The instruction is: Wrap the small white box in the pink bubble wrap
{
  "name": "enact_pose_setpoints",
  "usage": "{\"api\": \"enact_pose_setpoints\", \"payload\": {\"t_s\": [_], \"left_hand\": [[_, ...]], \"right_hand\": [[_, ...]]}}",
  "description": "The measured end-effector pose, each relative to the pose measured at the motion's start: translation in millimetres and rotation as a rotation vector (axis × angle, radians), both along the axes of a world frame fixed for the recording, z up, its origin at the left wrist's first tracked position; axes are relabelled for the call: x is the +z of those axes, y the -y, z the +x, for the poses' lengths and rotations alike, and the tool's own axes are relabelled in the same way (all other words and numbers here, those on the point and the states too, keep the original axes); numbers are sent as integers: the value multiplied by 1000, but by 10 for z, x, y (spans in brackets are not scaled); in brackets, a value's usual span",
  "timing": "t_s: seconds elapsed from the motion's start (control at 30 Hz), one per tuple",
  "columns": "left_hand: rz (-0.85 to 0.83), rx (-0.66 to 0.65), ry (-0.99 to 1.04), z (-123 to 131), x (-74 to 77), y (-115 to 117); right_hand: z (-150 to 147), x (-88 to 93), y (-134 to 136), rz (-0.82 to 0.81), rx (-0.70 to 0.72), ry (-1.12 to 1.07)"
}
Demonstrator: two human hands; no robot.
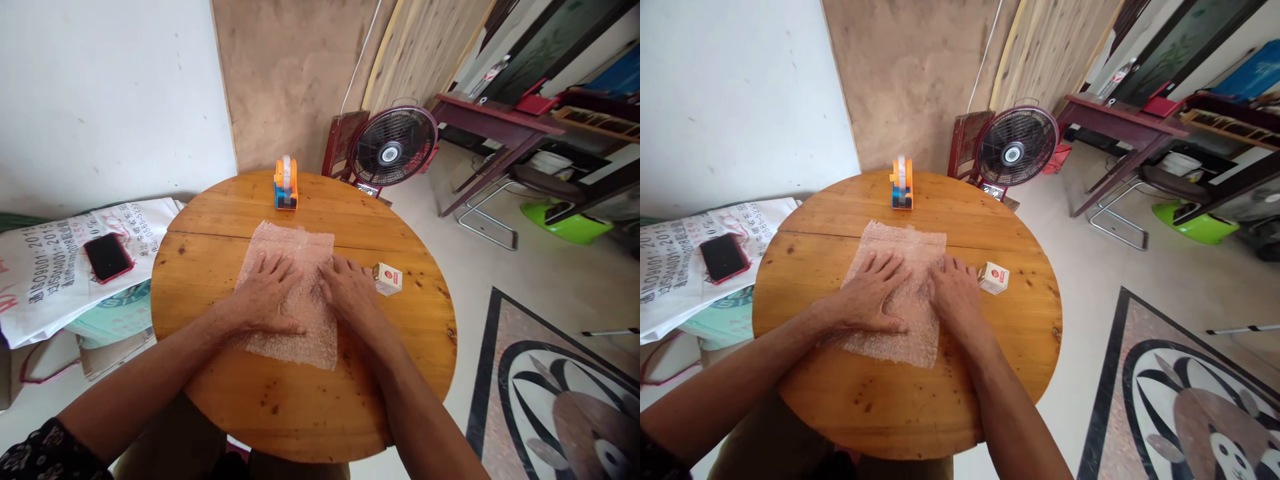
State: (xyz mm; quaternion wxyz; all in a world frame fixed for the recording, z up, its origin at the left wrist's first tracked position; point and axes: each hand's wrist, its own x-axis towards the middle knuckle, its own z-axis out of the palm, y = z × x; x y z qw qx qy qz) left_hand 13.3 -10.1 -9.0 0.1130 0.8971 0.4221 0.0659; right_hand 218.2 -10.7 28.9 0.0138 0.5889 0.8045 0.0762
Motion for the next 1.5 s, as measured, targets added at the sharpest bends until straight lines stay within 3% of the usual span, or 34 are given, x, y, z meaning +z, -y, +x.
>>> {"api": "enact_pose_setpoints", "payload": {"t_s": [0.1,0.3,0.63,0.77,0.87,1.07,1.2,1.5], "left_hand": [[-2,1,-10,-8,16,3],[13,2,-11,-8,24,10],[10,8,-8,-7,27,12],[4,6,-12,-2,44,13],[3,6,-12,-3,58,14],[0,-2,-3,-28,44,6],[31,32,44,-59,28,-13],[47,-3,84,-110,-6,-20]], "right_hand": [[84,19,-47,8,-22,11],[63,-1,-36,91,62,-47],[37,28,-26,-50,138,-43],[-40,42,47,-52,240,-127],[-15,40,78,-177,305,-176],[236,116,13,-329,185,-169],[294,179,-1,-378,177,-175],[199,132,-15,-202,164,-253]]}}
